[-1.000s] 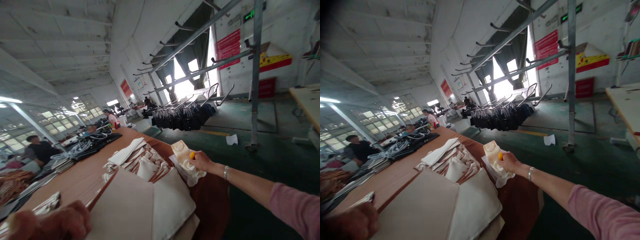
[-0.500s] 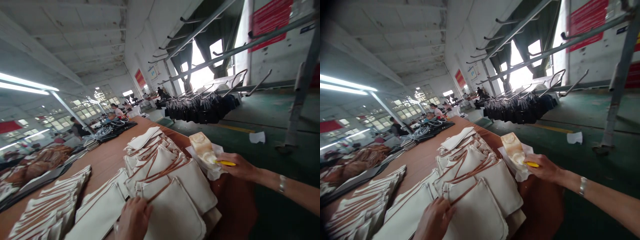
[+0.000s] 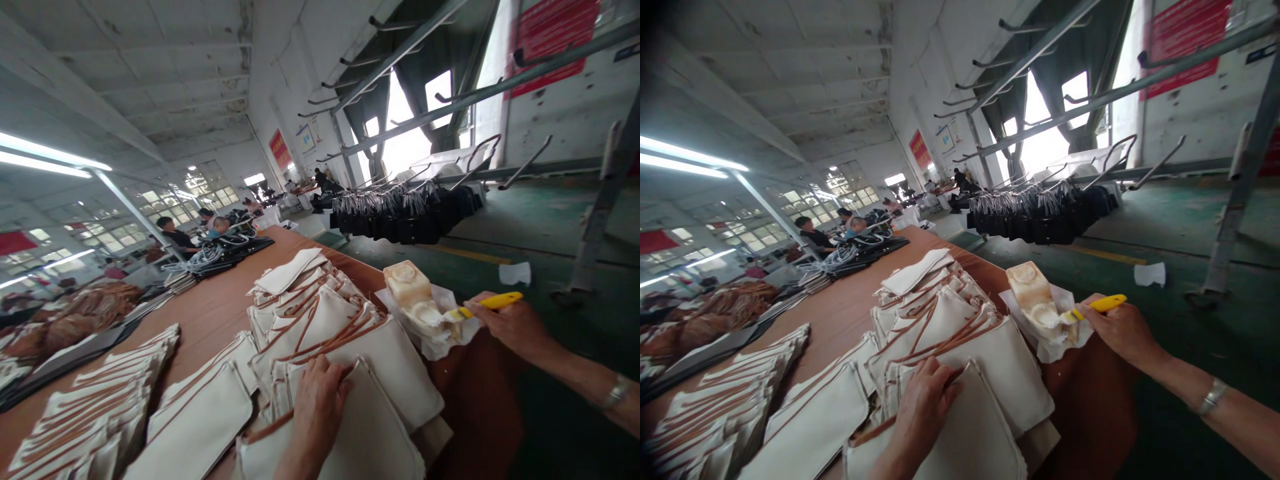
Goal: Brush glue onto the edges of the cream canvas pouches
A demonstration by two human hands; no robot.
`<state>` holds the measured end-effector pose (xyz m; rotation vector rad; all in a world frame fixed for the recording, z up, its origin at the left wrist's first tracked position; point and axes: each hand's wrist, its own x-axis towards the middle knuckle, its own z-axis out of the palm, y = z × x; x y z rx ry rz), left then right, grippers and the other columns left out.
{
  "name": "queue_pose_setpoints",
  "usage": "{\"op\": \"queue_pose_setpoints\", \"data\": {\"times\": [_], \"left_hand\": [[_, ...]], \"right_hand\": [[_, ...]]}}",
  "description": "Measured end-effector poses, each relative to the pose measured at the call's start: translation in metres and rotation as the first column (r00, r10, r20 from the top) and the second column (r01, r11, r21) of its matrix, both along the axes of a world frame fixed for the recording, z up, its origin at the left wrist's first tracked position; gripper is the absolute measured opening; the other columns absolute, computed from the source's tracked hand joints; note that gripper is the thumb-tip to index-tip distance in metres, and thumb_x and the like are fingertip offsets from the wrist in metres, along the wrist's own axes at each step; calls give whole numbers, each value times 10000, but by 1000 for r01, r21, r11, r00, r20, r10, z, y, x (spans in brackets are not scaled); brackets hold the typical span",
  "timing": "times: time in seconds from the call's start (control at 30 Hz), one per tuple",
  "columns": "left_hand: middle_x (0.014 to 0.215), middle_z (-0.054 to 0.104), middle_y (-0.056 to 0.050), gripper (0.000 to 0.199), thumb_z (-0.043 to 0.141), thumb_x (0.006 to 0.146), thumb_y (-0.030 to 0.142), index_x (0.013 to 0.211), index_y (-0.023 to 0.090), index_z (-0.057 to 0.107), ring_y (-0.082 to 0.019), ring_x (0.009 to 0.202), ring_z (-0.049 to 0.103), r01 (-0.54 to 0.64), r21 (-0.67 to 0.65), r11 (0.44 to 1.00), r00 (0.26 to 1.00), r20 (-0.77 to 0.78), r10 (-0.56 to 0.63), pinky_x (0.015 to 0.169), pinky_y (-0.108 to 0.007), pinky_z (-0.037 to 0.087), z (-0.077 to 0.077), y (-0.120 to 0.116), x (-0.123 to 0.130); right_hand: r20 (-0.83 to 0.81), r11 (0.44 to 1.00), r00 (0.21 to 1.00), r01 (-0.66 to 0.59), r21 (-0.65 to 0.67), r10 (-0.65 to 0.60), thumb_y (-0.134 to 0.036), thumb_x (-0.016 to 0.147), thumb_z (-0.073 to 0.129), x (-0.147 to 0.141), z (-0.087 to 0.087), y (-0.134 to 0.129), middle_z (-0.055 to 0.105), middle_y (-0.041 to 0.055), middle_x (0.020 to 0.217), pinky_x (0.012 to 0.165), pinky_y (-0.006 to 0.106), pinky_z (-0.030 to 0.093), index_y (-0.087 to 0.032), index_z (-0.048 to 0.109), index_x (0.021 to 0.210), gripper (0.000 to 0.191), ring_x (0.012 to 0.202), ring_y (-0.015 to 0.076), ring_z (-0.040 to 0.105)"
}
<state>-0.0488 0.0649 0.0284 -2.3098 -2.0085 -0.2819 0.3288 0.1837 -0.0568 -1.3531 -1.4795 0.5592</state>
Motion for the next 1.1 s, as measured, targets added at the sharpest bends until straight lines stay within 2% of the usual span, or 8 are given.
{"op": "queue_pose_setpoints", "data": {"times": [0.1, 0.23, 0.37, 0.53, 0.67, 0.8, 0.93, 1.1], "left_hand": [[911, 623, -21, 115, 601, 885, 195, 946, 262, 671, -207, 883, 581, 16, 105, 994, 998, -66, -9, 763, -310, 419, -10, -10, -5], [844, 622, -19, 169, 542, 911, 181, 1009, 258, 656, -195, 775, 579, 40, 284, 958, 997, -81, -18, 718, -307, 416, -27, -20, -4], [849, 613, -2, 114, 545, 902, 186, 872, 245, 637, -146, 761, 615, -50, 105, 993, 975, 219, 26, 663, -228, 444, -23, -23, 8], [944, 614, -18, 151, 521, 927, 256, 877, 247, 663, -114, 724, 634, -6, 39, 999, 946, 325, -7, 632, -203, 475, -13, -22, 14], [984, 678, -33, 195, 496, 940, 230, 921, 275, 685, -147, 762, 673, 124, 274, 954, 979, 121, -162, 679, -244, 518, -23, -32, 1], [1036, 717, -59, 206, 567, 912, 163, 1039, 269, 691, -206, 952, 691, 30, 544, 839, 996, 52, -70, 866, -315, 526, -30, -53, -16], [998, 712, -60, 187, 622, 890, 135, 1024, 244, 690, -190, 958, 682, 21, 603, 797, 999, 16, -38, 861, -295, 514, -30, -67, -16], [1066, 678, -70, 189, 579, 918, 180, 1065, 264, 663, -200, 975, 643, 23, 505, 863, 999, 22, -40, 875, -333, 507, -13, -61, -6]], "right_hand": [[-331, 993, 942, -85, -77, 55, -477, 897, 599, -6, 11, -14, 492, -14, 521, 397, 240, 313, -178, 640, 830, 309, 427, 126, 420], [-720, 945, 673, -318, -74, 170, -430, 841, 702, -44, 36, -37, 385, -72, 477, 367, 197, 202, -183, 580, 837, 276, 378, 74, 291], [-853, 888, 478, -458, -40, 208, -367, 821, 738, -86, 54, -58, 362, -88, 434, 362, 184, 174, -167, 562, 786, 268, 347, 51, 276], [-858, 865, 447, -502, -6, 253, -363, 835, 723, -109, 61, -71, 371, -83, 436, 354, 175, 168, -157, 564, 758, 271, 353, 46, 272], [-896, 879, 391, -477, 0, 212, -331, 823, 743, -102, 62, -77, 379, -85, 432, 353, 177, 162, -157, 584, 798, 238, 339, 43, 271], [-919, 878, 347, -479, -3, 187, -302, 841, 734, -87, 59, -83, 379, -80, 426, 357, 192, 162, -160, 605, 835, 192, 325, 47, 278], [-925, 869, 323, -494, 16, 201, -278, 860, 722, -80, 58, -85, 384, -70, 429, 365, 205, 183, -165, 622, 805, 161, 327, 49, 284], [-933, 843, 277, -535, 51, 232, -249, 880, 693, -81, 62, -85, 376, -62, 423, 367, 218, 199, -170, 576, 692, 235, 326, 51, 272]]}}
